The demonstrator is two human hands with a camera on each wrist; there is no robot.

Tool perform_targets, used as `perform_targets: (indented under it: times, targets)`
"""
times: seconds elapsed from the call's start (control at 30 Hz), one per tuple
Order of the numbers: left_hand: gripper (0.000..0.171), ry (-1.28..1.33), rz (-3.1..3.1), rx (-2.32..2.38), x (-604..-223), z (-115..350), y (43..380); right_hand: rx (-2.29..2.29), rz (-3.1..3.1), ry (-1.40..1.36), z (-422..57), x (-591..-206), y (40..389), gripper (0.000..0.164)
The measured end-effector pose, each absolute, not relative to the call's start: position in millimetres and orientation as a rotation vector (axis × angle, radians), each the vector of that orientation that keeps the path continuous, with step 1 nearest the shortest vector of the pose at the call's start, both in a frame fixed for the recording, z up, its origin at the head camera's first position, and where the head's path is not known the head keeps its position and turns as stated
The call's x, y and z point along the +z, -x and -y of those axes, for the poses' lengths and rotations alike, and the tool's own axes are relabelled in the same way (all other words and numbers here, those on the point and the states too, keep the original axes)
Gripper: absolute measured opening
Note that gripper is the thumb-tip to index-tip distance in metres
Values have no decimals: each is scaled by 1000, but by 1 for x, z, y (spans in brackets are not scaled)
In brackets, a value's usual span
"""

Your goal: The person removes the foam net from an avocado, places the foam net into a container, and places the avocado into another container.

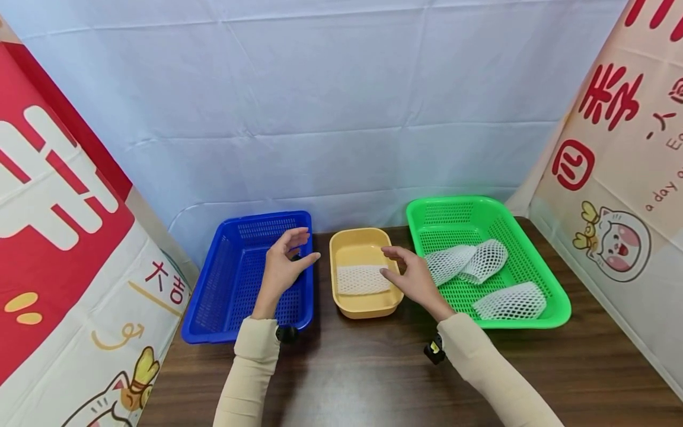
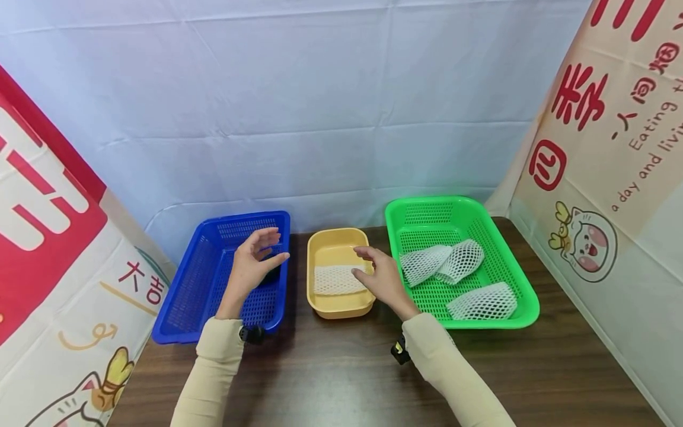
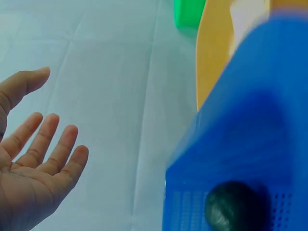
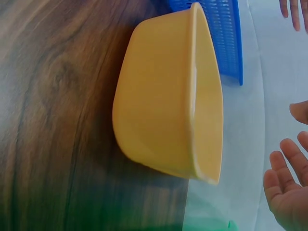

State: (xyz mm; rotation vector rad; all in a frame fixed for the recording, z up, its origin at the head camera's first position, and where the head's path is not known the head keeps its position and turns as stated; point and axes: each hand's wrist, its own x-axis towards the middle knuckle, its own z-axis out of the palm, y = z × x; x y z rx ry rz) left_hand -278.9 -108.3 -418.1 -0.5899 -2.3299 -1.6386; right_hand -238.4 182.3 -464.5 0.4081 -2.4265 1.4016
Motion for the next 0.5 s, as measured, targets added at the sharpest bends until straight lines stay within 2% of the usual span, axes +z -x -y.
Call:
perform_targets:
  times: [0.5]
  targets:
    - [52,753,2289,-1821,-436,66,246,1349,2435,-317,-207,-471,229,44]
